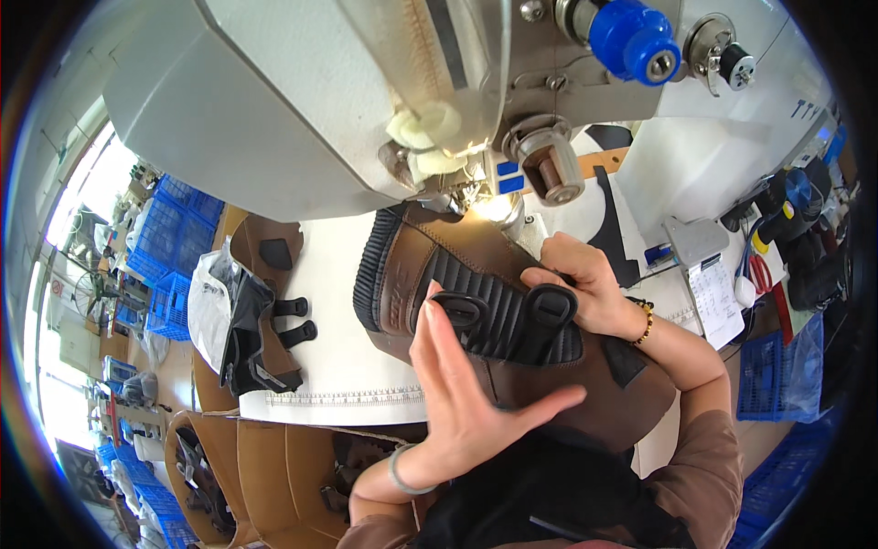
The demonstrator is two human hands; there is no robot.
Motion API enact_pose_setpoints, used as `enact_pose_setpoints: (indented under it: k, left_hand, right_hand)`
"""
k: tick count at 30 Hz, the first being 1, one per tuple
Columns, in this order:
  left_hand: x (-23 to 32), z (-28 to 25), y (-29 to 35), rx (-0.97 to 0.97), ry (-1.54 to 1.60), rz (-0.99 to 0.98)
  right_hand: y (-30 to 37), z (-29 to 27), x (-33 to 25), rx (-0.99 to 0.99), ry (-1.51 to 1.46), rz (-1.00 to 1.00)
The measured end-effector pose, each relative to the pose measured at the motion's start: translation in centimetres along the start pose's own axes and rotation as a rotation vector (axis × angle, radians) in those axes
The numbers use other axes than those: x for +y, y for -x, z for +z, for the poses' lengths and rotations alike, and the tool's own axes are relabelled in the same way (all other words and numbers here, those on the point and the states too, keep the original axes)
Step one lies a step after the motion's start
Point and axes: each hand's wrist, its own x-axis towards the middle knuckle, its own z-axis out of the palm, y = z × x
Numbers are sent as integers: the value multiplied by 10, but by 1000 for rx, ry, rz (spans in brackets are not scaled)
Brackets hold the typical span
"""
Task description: The person receives shoe upper pieces from a coworker, aligns the components, and stitches them together using a sewing machine. They snip thread using snips and sew the remaining shoe sections together.
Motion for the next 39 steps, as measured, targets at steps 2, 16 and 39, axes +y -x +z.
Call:
enact_pose_setpoints:
  k: [2, 16, 39]
  left_hand:
    - [4, 18, -3, 155, -138, -76]
    - [-60, 9, -8, 394, 271, -51]
    - [-92, 0, -29, 428, 439, -60]
  right_hand:
    - [3, 5, -4, 23, -3, 35]
    - [11, 42, -35, 198, -129, 396]
    - [-9, 63, -26, 221, -13, 244]
